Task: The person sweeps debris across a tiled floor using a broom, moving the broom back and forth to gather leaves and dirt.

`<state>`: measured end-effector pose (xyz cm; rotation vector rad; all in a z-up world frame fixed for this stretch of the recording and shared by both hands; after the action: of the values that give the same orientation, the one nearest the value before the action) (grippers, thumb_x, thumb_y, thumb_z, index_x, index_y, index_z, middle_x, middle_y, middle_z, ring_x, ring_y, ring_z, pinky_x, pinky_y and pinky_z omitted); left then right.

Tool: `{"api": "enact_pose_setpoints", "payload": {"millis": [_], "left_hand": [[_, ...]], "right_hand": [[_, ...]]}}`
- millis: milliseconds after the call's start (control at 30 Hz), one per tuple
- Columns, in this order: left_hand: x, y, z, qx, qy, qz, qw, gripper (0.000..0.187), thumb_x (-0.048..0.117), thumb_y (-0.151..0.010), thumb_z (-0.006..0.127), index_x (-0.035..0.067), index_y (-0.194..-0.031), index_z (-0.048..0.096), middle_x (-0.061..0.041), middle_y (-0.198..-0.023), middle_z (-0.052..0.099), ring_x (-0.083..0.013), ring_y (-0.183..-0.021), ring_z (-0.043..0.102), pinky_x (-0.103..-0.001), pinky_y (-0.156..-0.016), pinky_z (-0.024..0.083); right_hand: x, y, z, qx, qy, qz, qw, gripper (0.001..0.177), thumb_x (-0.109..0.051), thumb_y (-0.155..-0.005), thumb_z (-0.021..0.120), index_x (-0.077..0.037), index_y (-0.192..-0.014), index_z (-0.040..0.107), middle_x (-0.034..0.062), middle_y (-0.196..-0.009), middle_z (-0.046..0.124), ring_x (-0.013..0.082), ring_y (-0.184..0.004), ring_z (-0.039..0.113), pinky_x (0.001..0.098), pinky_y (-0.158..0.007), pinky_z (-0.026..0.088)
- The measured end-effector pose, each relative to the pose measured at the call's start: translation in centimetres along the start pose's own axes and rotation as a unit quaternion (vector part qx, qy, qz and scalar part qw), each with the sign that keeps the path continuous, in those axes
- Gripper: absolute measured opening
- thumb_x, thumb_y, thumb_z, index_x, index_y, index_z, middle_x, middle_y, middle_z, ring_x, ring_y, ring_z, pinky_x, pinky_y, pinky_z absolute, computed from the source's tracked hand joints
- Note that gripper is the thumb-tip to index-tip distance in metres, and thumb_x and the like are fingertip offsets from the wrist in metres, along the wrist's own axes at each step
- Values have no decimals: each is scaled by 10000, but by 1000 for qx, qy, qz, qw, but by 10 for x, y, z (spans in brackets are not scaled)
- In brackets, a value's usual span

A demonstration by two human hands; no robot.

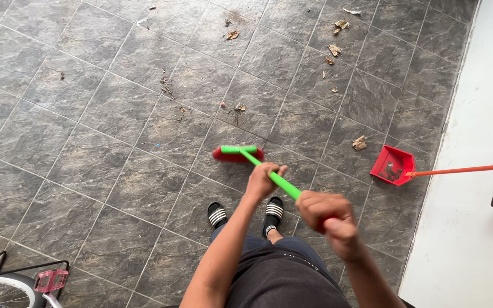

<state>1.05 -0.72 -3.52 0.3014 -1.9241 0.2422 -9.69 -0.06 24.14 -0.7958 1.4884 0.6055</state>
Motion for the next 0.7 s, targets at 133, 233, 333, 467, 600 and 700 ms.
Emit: {"api": "enact_pose_setpoints", "payload": {"millis": [133,233,333,467,600,700], "left_hand": [[-27,-17,-6,24,29,4,999,444,334,-917,751,3,-653,618,-151,-688,575,-338,-683,577,-458,-648,460],[-16,-24,-22,-4,34,22,999,452,347,-908,769,-6,-657,637,-152,-682,567,-336,-686,572,-457,-654,456],[19,-19,-44,-17,29,55,998,459,374,-898,771,0,-659,656,-142,-675,585,-321,-693,594,-445,-663,469],[63,9,-79,-39,61,44,996,406,368,-852,808,18,-688,684,-126,-678,648,-291,-677,635,-429,-670,489],[62,38,-112,-18,115,8,993,187,222,-795,789,63,-871,726,-91,-773,724,-251,-743,702,-393,-676,529],[22,62,-130,12,84,-79,993,170,209,-807,794,80,-888,719,-109,-773,726,-272,-712,722,-403,-634,525]], "right_hand": [[5,-4,19,-44,38,9,998,353,-359,-739,452,-51,-603,346,72,-587,393,246,-648,420,376,-763,428],[-5,-6,21,-51,43,8,998,338,-350,-722,462,-49,-608,359,76,-604,415,268,-682,457,369,-735,420],[-25,-8,10,-56,1,-17,998,382,-379,-799,474,-77,-586,379,51,-570,414,219,-570,388,424,-804,435],[-58,-4,-9,-61,-109,-75,989,527,-524,-949,478,-95,-646,433,68,-616,473,228,-595,420,420,-748,409],[-45,-22,-27,-5,-247,-54,968,583,-613,-975,408,-105,-691,436,58,-594,424,212,-567,379,395,-670,359],[1,-54,-16,29,-339,-3,940,621,-592,-1047,354,-108,-662,409,49,-582,368,205,-598,341,374,-653,315]]}}
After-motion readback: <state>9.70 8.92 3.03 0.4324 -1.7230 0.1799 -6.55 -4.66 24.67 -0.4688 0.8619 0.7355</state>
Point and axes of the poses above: each hand's wrist, its own y-axis away from the middle knuckle, its own z-axis out of the palm, x = y × z, the point moved 3 cm from there along -y, towards the middle knuckle
